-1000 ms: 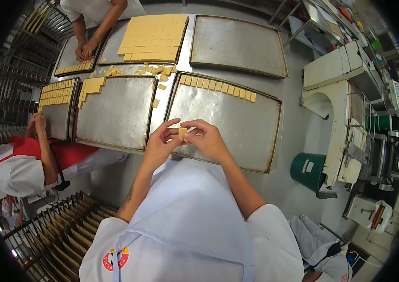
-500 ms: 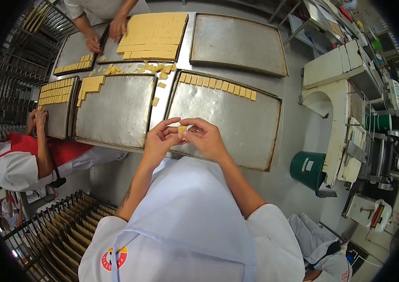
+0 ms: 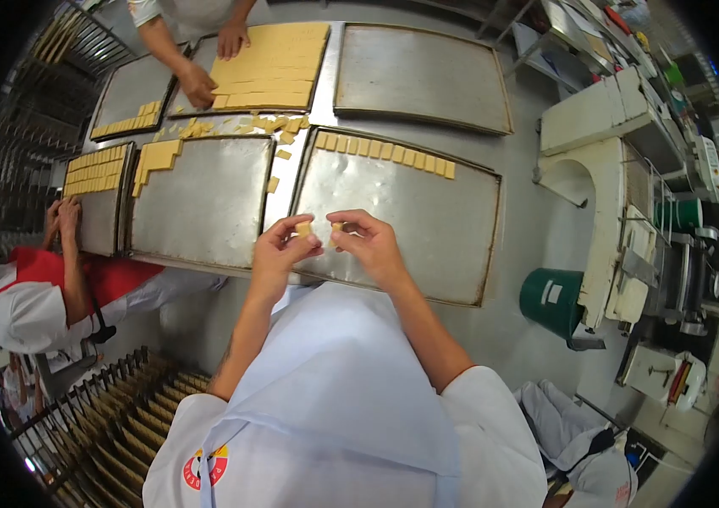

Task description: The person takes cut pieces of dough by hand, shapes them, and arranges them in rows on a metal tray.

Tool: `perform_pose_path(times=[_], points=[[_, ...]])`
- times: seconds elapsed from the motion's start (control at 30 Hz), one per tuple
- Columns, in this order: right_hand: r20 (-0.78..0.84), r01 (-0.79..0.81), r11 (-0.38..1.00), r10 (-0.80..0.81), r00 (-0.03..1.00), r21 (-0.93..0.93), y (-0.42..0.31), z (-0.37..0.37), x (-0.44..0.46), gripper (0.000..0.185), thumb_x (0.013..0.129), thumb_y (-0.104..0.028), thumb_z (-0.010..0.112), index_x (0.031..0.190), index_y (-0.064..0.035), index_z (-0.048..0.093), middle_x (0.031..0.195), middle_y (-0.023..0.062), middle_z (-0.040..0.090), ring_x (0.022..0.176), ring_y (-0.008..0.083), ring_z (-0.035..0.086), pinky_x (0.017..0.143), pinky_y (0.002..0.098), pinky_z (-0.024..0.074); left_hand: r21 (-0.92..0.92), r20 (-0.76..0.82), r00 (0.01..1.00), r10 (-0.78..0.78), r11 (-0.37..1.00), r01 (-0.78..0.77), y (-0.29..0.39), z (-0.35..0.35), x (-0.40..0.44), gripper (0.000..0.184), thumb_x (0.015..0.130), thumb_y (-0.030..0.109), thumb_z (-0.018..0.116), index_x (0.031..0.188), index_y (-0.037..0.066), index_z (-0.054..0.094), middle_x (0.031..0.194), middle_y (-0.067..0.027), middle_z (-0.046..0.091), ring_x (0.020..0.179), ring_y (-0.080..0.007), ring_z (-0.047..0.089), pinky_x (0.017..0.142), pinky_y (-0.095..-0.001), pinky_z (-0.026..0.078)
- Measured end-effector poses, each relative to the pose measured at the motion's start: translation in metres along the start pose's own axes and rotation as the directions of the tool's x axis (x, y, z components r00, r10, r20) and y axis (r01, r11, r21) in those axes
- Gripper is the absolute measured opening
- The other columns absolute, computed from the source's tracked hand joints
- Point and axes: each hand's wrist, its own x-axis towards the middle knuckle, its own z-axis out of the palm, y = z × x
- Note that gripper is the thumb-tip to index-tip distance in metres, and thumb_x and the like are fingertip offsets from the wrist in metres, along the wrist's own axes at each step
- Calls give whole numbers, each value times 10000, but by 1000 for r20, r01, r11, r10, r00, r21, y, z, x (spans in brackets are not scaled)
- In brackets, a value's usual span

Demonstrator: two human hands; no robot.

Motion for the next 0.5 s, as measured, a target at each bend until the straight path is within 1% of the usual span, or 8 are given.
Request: perform_pose_path(times=[0.1, 0.2, 0.27, 0.33, 0.4, 0.43, 0.5], points=[[-59, -112, 988, 106, 993, -108, 8, -25, 0, 232, 931, -85, 682, 1145, 6, 670, 991, 40, 663, 833, 111, 655, 718, 262, 551, 12, -48, 998, -40, 999, 40, 0, -5, -1, 318, 929, 87, 689, 1205, -47, 605, 972, -97, 662, 819, -165, 685, 766, -303, 602], [-260, -218, 961, 171, 951, -168, 0, -67, 0, 212, 937, -109, 683, 1120, -4, 673, 960, 43, 660, 776, 132, 684, 691, 260, 551, 2, -98, 993, -62, 998, 63, -6, -16, -1, 308, 938, 110, 689, 1190, -45, 609, 976, -104, 667, 782, -160, 677, 715, -286, 594], [-441, -256, 953, 161, 883, -164, 13, -122, 8, 233, 944, -109, 666, 1157, -15, 668, 953, 49, 655, 761, 156, 703, 670, 256, 552, -10, -116, 990, -80, 997, 79, -10, -22, -2, 297, 942, 121, 687, 1180, -41, 612, 978, -106, 669, 768, -158, 672, 696, -285, 591], [-560, -212, 921, -9, 828, -328, 21, -179, 16, 247, 950, -79, 633, 1191, -43, 668, 927, 47, 658, 772, 170, 704, 678, 260, 557, -31, -116, 988, -98, 995, 95, -12, -26, -4, 284, 945, 130, 684, 1165, -38, 617, 978, -107, 671, 765, -158, 671, 687, -286, 589], [-640, -254, 895, -44, 767, -366, 16, -215, 22, 249, 937, -34, 610, 1173, -57, 684, 1010, 60, 642, 788, 162, 686, 725, 270, 563, -28, -103, 989, -105, 994, 102, -16, -30, -5, 267, 946, 135, 684, 1145, -32, 621, 979, -105, 673, 766, -153, 668, 686, -281, 584], [-626, -289, 828, -92, 774, -480, 12, -225, 25, 246, 926, -36, 621, 1161, -60, 692, 998, 63, 650, 788, 164, 686, 734, 275, 558, -24, -99, 989, -106, 994, 104, -17, -31, -6, 265, 944, 135, 685, 1141, -31, 622, 976, -102, 672, 766, -151, 667, 687, -280, 583], [-577, -345, 650, -178, 797, -677, 6, -238, 33, 242, 906, -41, 642, 1137, -66, 708, 974, 69, 668, 787, 168, 684, 752, 285, 550, -9, -89, 990, -106, 994, 106, -17, -32, -6, 259, 946, 133, 679, 1138, -30, 621, 977, -102, 668, 773, -156, 667, 691, -286, 583]])
